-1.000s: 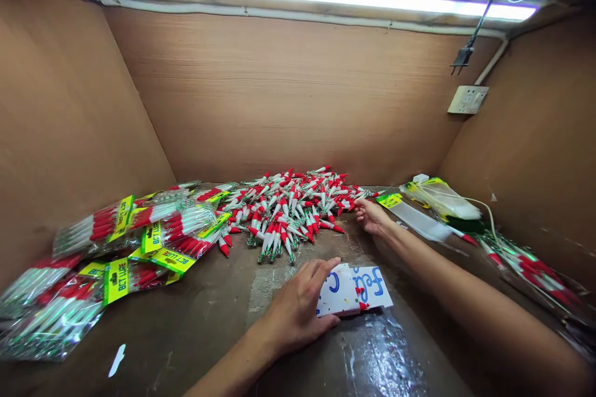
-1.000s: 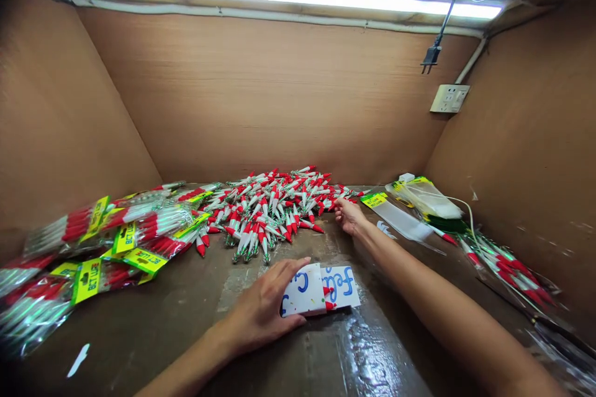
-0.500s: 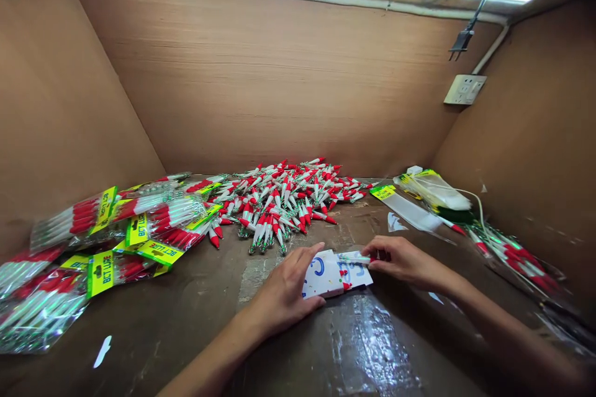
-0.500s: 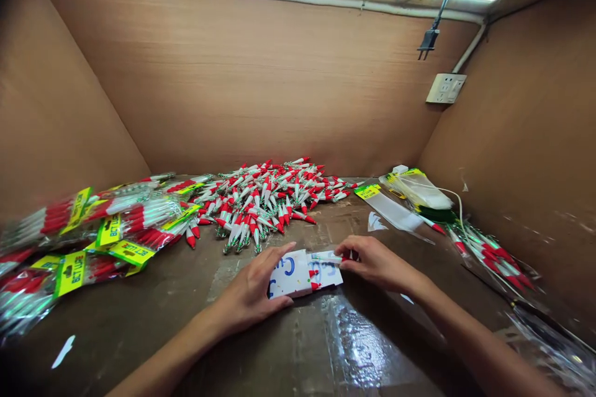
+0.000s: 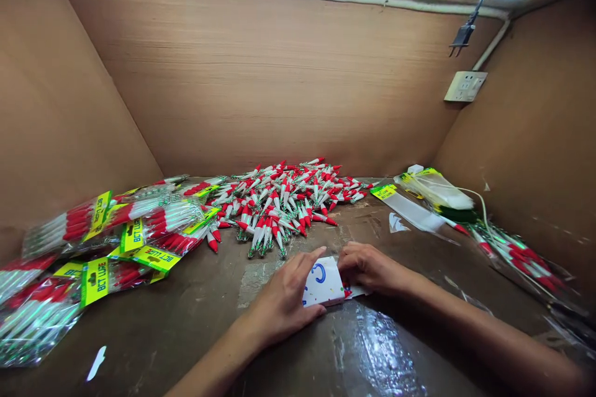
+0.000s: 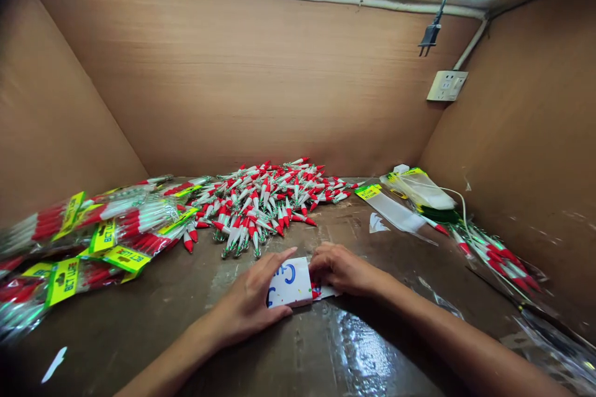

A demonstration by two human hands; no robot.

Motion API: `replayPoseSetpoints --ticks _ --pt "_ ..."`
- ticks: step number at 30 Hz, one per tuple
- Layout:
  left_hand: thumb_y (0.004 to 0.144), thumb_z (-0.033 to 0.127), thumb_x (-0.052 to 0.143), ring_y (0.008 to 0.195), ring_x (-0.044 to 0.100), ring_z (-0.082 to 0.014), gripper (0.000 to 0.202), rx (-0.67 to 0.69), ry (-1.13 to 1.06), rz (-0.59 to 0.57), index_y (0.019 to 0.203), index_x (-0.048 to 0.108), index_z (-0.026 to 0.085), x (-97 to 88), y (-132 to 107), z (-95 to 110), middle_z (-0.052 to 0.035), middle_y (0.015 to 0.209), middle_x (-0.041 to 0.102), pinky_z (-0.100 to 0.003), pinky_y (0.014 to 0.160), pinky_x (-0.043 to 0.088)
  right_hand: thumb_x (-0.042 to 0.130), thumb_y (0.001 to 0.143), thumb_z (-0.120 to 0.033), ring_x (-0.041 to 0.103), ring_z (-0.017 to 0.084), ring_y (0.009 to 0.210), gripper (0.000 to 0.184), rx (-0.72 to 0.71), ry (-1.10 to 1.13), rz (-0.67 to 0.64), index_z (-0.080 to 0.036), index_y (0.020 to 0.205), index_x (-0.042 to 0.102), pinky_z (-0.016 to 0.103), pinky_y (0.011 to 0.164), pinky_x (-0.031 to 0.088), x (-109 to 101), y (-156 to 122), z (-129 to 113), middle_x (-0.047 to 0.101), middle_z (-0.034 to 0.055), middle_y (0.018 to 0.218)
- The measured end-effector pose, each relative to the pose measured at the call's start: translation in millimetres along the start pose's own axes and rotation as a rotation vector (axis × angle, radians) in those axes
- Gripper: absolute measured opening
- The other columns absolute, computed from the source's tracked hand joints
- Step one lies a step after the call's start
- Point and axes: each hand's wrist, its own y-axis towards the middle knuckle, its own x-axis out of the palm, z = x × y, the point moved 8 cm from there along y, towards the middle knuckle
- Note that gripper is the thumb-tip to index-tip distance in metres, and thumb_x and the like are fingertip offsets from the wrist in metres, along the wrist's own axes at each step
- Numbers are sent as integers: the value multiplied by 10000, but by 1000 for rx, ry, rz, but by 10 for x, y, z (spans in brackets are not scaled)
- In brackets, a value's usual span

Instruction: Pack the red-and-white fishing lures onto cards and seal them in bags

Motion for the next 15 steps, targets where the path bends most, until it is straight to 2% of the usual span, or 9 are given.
replayPoseSetpoints --ticks 2,3,5,6,9,12,15 --pt "716 191 774 1229 548 -313 985 2 -7 -6 1549 274 356 0 2 13 -84 1387 535 -500 1045 459 612 907 -140 656 174 901 207 -17 24 -44 -240 969 781 255 819 473 -70 28 101 730 15 910" --pt "721 189 769 1237 544 -313 984 -1 -11 -12 1551 269 359 1 3 18 -85 1394 532 -506 1053 454 612 925 -189 665 171 894 195 19 1 -38 -248 1010 777 252 815 483 -166 59 223 740 12 933" --pt "731 192 763 1255 537 -314 978 -11 -17 -24 1554 262 360 8 0 16 -89 1415 521 -518 1069 443 577 952 -240 675 172 875 215 179 -143 62 -241 1058 764 253 800 496 -501 133 604 749 20 970" --pt "731 198 766 1261 535 -317 978 -14 -17 -25 1555 263 358 9 -3 11 -92 1422 518 -522 1071 441 555 955 -234 671 178 888 225 307 -299 145 -236 1047 760 259 813 495 -727 152 840 748 27 989" --pt "718 202 786 1285 521 -323 1003 -3 -17 -20 1559 259 352 9 -15 -3 -99 1448 502 -522 1080 437 510 901 -91 615 259 1044 281 439 -472 228 -131 1083 719 342 912 455 -1183 241 1360 695 156 1130" --pt "695 201 810 1287 521 -323 1039 -3 -20 -22 1559 254 357 1 -21 -12 -95 1455 498 -519 1083 439 520 828 -5 576 262 1081 332 427 -531 167 -106 1102 677 338 934 422 -1311 351 1655 647 188 1187" --pt "684 210 825 1275 530 -321 1044 -20 -19 -41 1551 266 374 -9 -19 -7 -83 1443 509 -511 1071 453 516 849 -13 563 248 1063 267 383 -548 97 -129 1038 666 333 947 397 -1295 430 1758 647 173 1149"
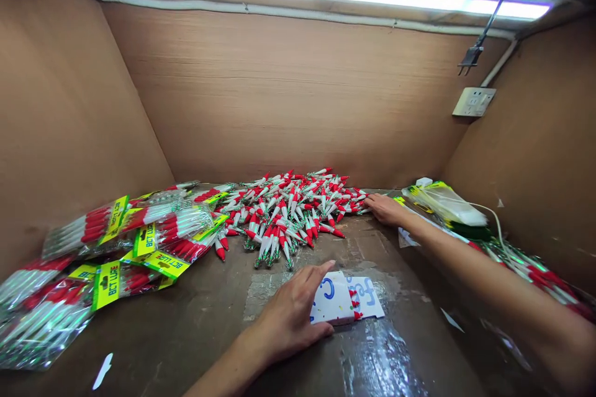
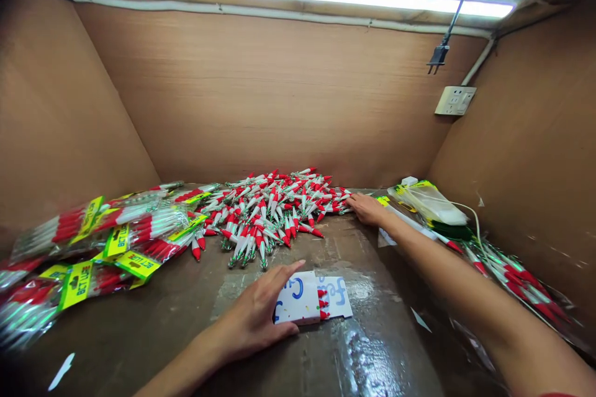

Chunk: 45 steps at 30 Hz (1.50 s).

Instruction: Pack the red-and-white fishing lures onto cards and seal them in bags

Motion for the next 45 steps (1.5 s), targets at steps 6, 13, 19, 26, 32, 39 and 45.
replayPoseSetpoints --ticks 6,13,19,26,32,39,45 --pt "686 211 825 1260 540 -309 1035 -11 -14 1 1547 274 372 -15 -1 6 -78 1428 515 -487 1074 451 559 911 -146 552 250 1023 114 -48 91 -29 -169 951 663 337 915 385 -65 -96 78 665 135 1029" --pt "705 186 800 1292 520 -295 1024 1 -2 -22 1553 259 375 8 12 15 -66 1460 500 -479 1105 427 523 957 -523 615 198 863 417 -70 439 -159 -165 1092 689 299 775 462 -116 -584 -8 705 79 980" --pt "706 211 812 1318 497 -311 1028 9 7 -26 1556 256 372 33 19 -29 -68 1483 481 -502 1120 407 705 816 -630 501 94 588 551 276 1257 -246 -161 1106 716 219 533 364 196 -873 -157 694 42 838" --pt "707 222 814 1316 502 -317 1032 3 -8 -32 1563 254 355 42 42 -56 -74 1476 490 -500 1114 417 842 755 -406 602 118 728 490 261 1430 -188 -191 1178 719 243 691 464 204 -1229 -479 726 40 941" --pt "721 239 813 1367 462 -317 1043 5 -7 -44 1570 222 373 59 43 -73 -63 1546 431 -519 1143 387 735 851 -438 672 203 828 360 194 1089 -174 -184 1103 769 290 735 504 197 -1539 -887 774 61 982" --pt "673 242 850 1383 457 -314 1104 46 -19 -58 1565 213 370 117 32 -48 -60 1571 411 -514 1158 379 538 1002 -339 707 203 919 273 -47 739 2 -246 1170 732 294 837 519 69 -1591 -1525 766 36 1076" --pt "694 279 843 1393 446 -328 1085 63 -5 -74 1571 208 358 142 32 -65 -75 1579 400 -527 1146 389 612 981 -302 669 194 893 163 -97 468 109 -251 1061 745 289 799 489 70 -1591 -1612 750 40 982"
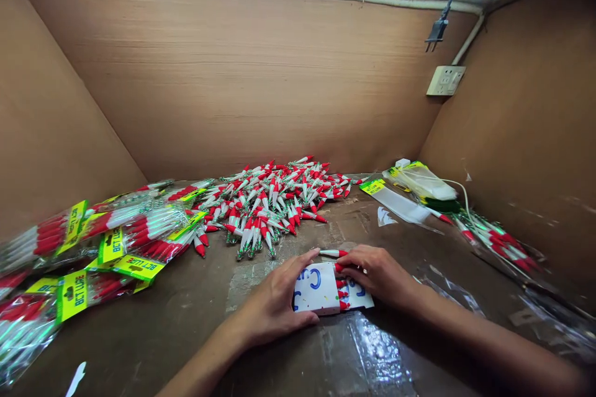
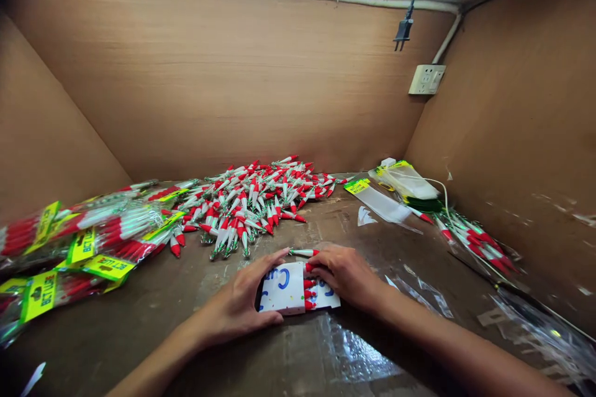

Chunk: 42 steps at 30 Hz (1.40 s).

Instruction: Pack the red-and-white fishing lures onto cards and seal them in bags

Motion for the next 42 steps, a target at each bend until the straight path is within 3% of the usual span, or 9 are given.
replayPoseSetpoints --ticks 3,6,11,16,21,24,30,35,42 --pt "701 291 847 1390 452 -320 1080 20 1 -3 1570 209 358 -3 7 19 -71 1579 402 -513 1150 386 653 955 -284 617 215 931 105 -49 -103 53 -233 948 744 307 789 465 90 15 -12 726 54 949" --pt "697 286 850 1365 479 -320 1085 31 2 -7 1570 210 358 -10 6 39 -72 1554 435 -507 1139 397 613 979 -251 592 203 925 132 -140 -97 11 -233 953 740 306 797 450 188 23 -67 716 52 968" --pt "706 291 844 1359 481 -320 1075 34 7 -15 1570 209 365 -7 -1 34 -72 1552 435 -506 1132 399 580 998 -286 588 198 918 175 -207 -39 -51 -235 1014 747 302 795 444 96 24 -72 694 59 961" --pt "692 252 836 1383 453 -322 1073 21 -11 -18 1568 227 367 -25 16 43 -63 1572 412 -519 1155 366 553 998 -298 611 212 933 230 16 1 140 -198 1117 723 332 843 462 -131 149 280 673 81 969" --pt "707 256 820 1369 468 -332 1035 2 -30 -24 1561 246 369 -39 13 53 -71 1559 428 -531 1145 376 641 928 -333 632 216 913 180 146 -5 123 -200 985 746 330 825 473 -73 259 534 685 65 955" --pt "698 245 828 1370 466 -329 1052 -2 -29 -12 1561 239 373 -42 7 42 -66 1562 422 -523 1146 375 594 948 -357 630 191 816 207 234 53 184 -188 962 712 303 746 462 -238 188 625 705 44 902" --pt "712 243 827 1323 509 -305 1051 -36 -15 20 1562 222 369 -67 16 11 -65 1527 454 -483 1120 408 647 906 -377 630 172 773 190 250 141 -11 -204 941 718 262 677 427 -469 -42 684 732 12 878" --pt "713 235 821 1289 534 -300 1046 -55 -7 24 1564 224 357 -65 42 9 -70 1473 502 -467 1100 426 657 900 -384 647 180 771 192 250 203 -113 -208 931 728 261 672 436 -333 -78 598 744 7 873" --pt "723 237 807 1332 495 -315 1005 -18 6 1 1549 249 356 -9 59 95 -71 1515 463 -478 1121 404 628 952 -344 628 204 866 162 136 58 21 -219 939 730 295 760 452 -9 41 247 729 46 903"
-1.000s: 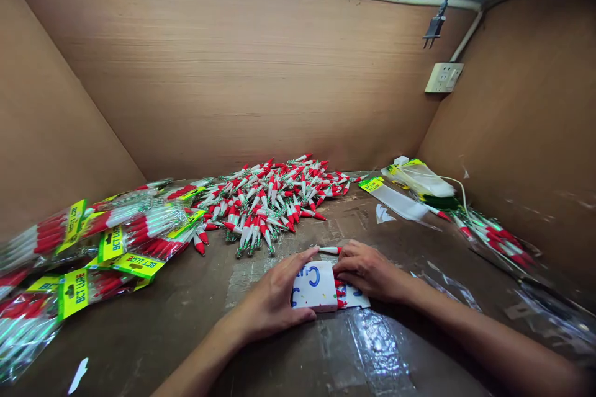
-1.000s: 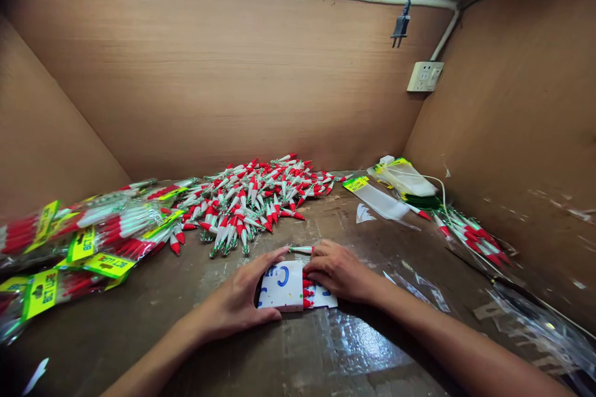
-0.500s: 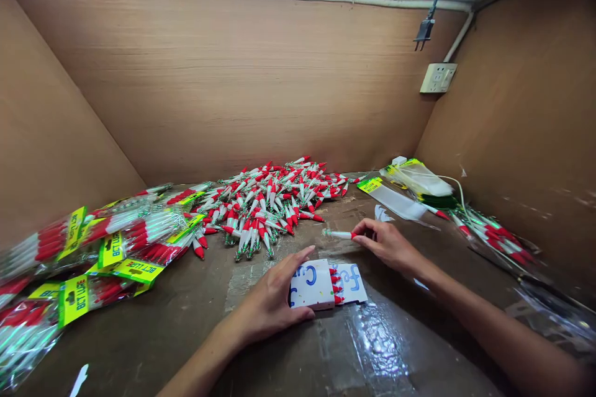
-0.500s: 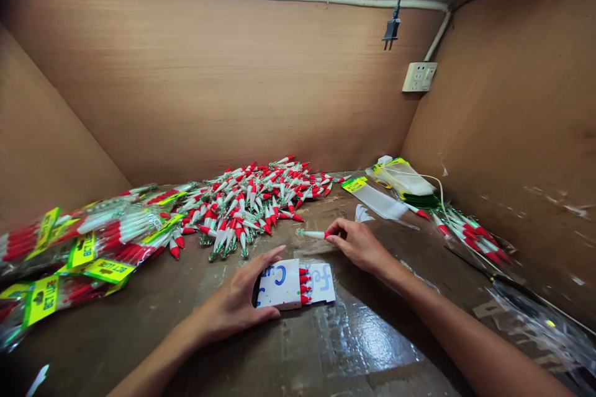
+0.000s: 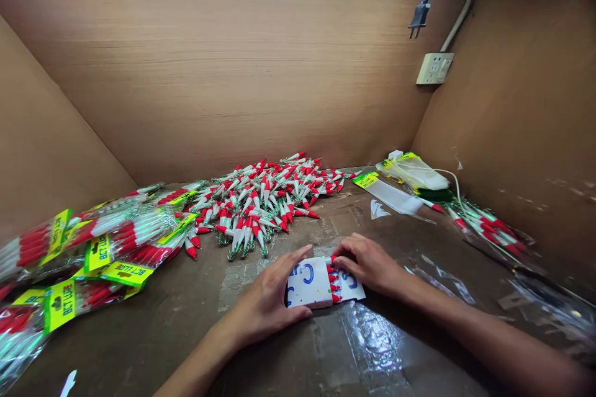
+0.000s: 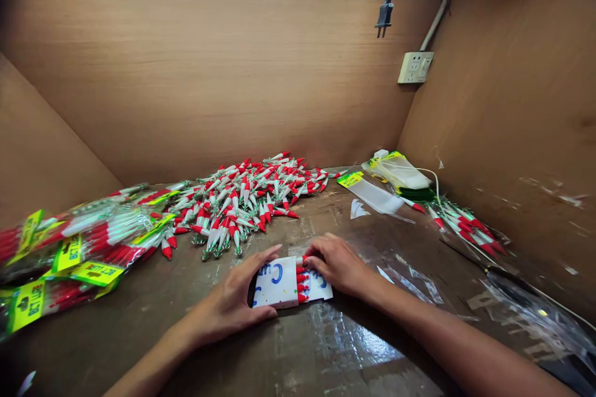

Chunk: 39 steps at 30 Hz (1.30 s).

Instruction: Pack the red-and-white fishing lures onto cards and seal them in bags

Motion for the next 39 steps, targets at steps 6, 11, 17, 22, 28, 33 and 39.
replayPoseSetpoints --ticks 6,11,17,22,28,33,39 --pt "754 242 788 1250 554 -280 672 -13 16 -22 1352 491 310 14 5 98 -66 1394 544 -424 1056 461 578 994 -310 579 223 955 206 -166 -90 39 -229 1018 766 332 823 460 148 7 -122 679 83 961" --pt "754 279 796 1264 554 -294 572 -8 64 -46 1281 574 307 51 -19 83 -74 1448 494 -429 1063 464 595 984 -319 620 207 912 203 -171 -20 -30 -251 1038 778 307 803 469 127 13 -128 707 63 922" --pt "777 291 780 1283 549 -303 570 -12 104 -48 1302 563 323 51 -38 75 -78 1481 470 -449 1072 463 551 986 -389 670 202 1032 298 126 -286 47 -263 1184 734 286 924 477 -494 297 532 743 53 1145" --pt "781 348 792 1309 531 -325 605 -14 73 -48 1336 553 332 16 -55 100 -88 1510 441 -475 1087 454 606 899 -265 665 298 1074 265 534 -527 174 -122 1058 763 339 903 461 -1284 360 1486 736 200 1097" --pt "806 421 779 1335 506 -341 620 -21 58 -35 1372 537 341 -51 -78 114 -92 1526 425 -511 1103 436 545 906 -279 707 270 934 261 674 -613 154 -169 965 774 293 745 469 -1354 269 1889 764 145 977" --pt "828 399 761 1333 509 -328 608 -6 41 -25 1387 527 341 -91 -88 164 -91 1519 433 -507 1106 435 539 924 -257 677 298 1050 268 623 -669 165 -125 1008 757 334 858 461 -1191 284 1836 722 214 1136" --pt "847 395 749 1349 495 -316 602 13 40 -31 1399 518 335 -102 -102 198 -91 1511 438 -493 1114 431 577 894 -256 704 304 942 211 673 -640 251 -151 953 750 329 739 462 -1337 274 1728 756 177 994"
